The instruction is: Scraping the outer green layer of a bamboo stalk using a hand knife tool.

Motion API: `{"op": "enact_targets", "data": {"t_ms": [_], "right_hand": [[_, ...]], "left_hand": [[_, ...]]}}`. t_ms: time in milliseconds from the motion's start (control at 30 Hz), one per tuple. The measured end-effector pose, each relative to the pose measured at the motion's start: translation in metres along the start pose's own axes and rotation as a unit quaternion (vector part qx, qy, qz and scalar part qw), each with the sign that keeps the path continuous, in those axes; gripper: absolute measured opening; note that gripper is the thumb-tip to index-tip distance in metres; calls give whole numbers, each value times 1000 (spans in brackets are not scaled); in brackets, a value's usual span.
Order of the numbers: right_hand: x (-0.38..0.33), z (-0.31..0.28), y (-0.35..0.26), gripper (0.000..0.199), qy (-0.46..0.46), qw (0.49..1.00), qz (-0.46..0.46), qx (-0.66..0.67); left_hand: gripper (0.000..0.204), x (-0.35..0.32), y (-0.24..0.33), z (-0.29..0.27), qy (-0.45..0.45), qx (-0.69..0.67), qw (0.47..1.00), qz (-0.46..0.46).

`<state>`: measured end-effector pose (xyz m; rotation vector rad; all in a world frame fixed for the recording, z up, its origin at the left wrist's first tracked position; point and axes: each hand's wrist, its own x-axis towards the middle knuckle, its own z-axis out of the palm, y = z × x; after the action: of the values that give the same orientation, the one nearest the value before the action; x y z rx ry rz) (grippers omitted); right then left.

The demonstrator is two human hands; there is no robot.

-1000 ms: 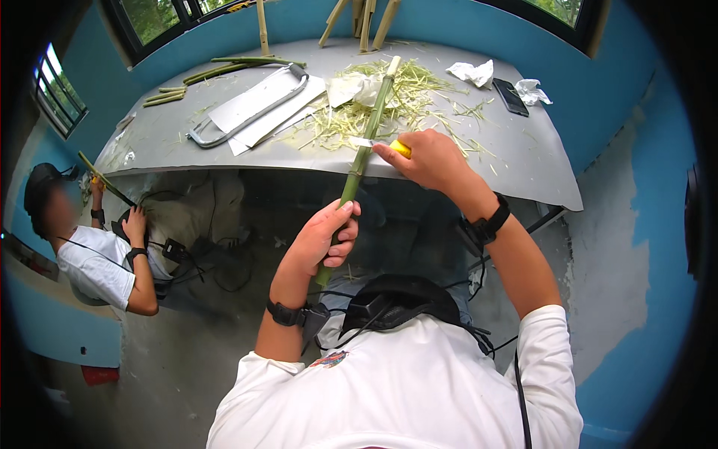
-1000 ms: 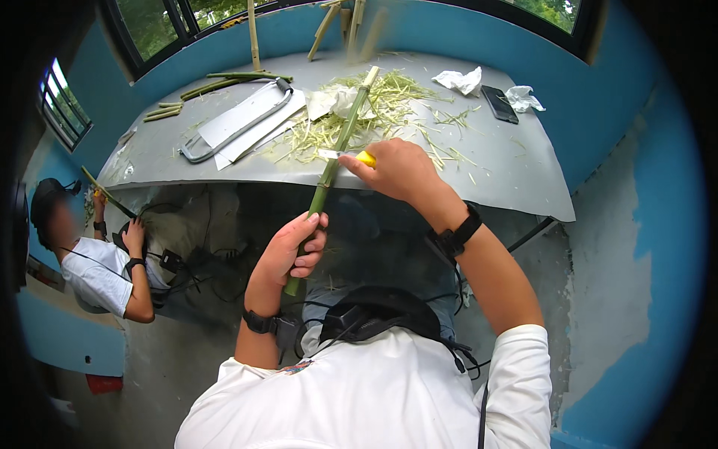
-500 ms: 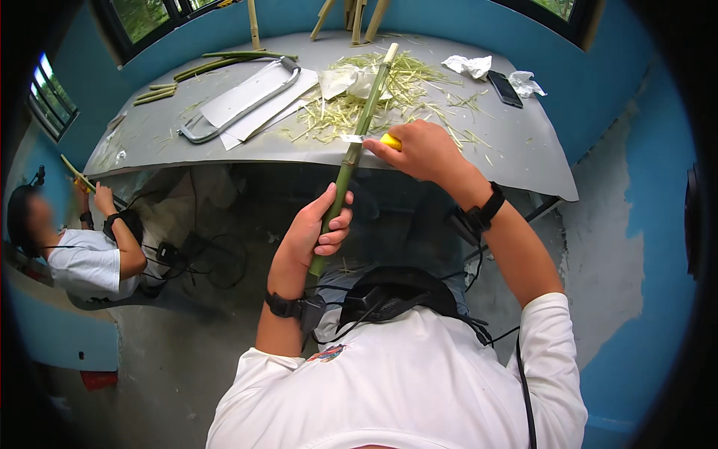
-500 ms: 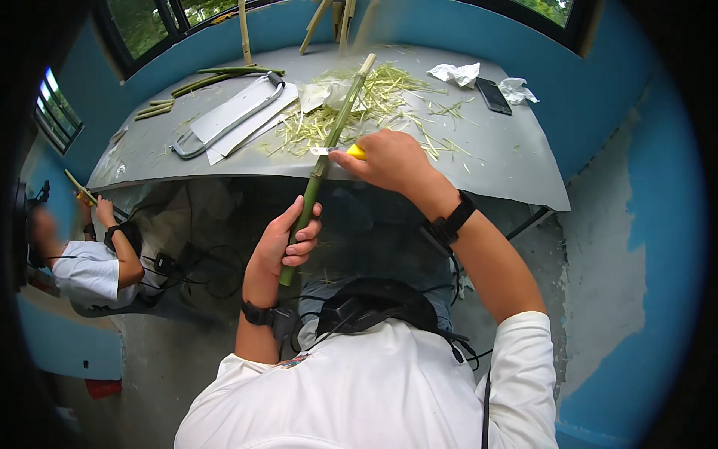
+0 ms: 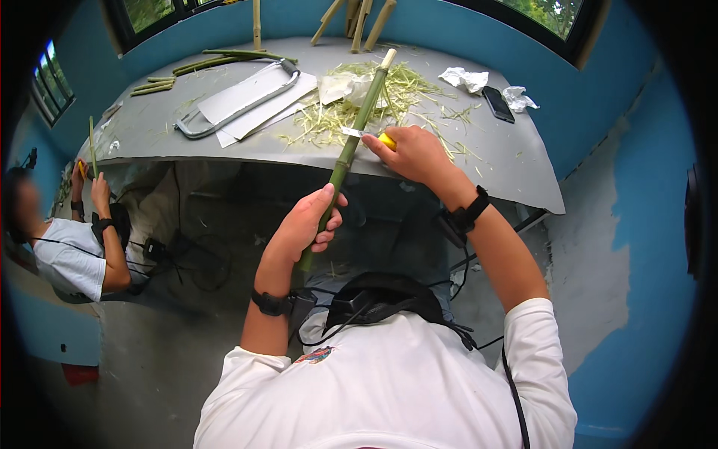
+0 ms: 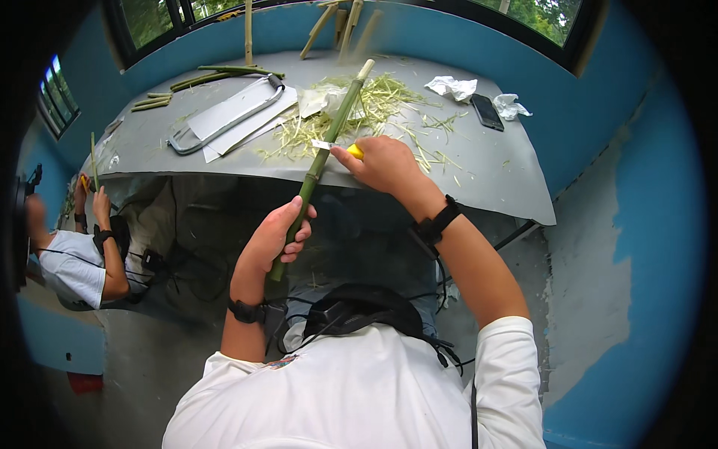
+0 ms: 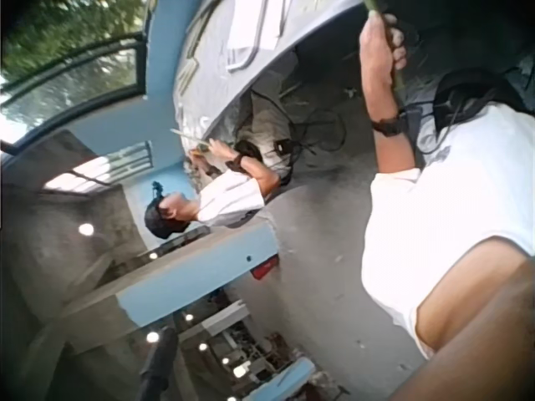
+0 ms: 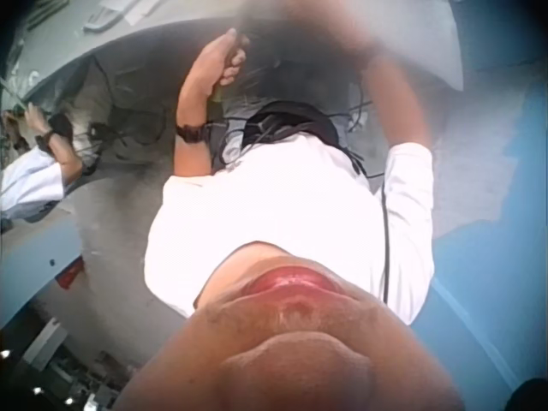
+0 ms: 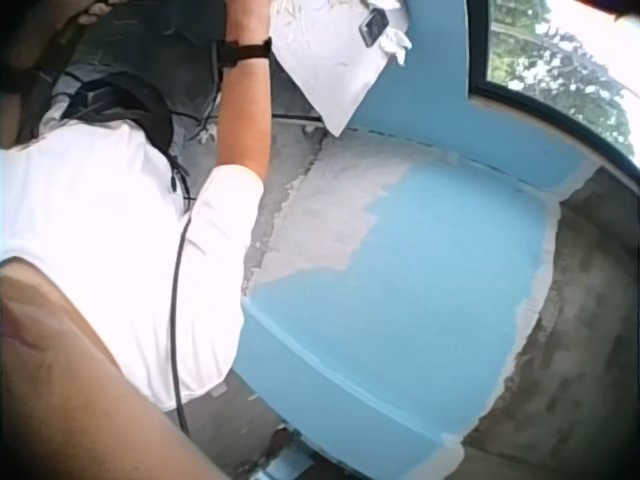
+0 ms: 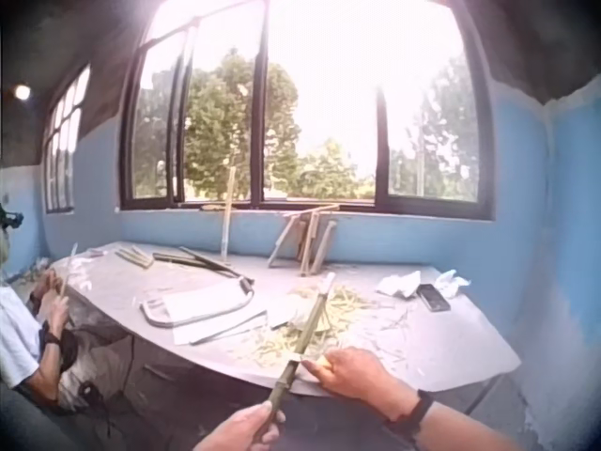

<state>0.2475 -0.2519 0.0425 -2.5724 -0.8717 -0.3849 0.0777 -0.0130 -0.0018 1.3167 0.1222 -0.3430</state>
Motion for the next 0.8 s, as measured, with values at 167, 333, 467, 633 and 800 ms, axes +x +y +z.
{"op": "enact_targets", "data": {"t_ms": [167,333,467,633,800], "right_hand": [[-1,6,-4,81,28,1000,4,-6],[-5,20,4,79,38,999,5,5],[-6,23,5,78,26,1000,14,10],[-7,26,-1,77,33,999,-12,-2],[-5,30,0,78,25,1000,-1,2]], "left_hand": [[47,5,-7,-9,-12,-3,1000,-10],[51,6,-11,-10,7,6,1000,-24],[53,6,-14,-10,9,6,1000,-27],[54,5,-21,-11,16,-18,999,-30],[54,4,-22,-12,17,-16,999,-29]]}}
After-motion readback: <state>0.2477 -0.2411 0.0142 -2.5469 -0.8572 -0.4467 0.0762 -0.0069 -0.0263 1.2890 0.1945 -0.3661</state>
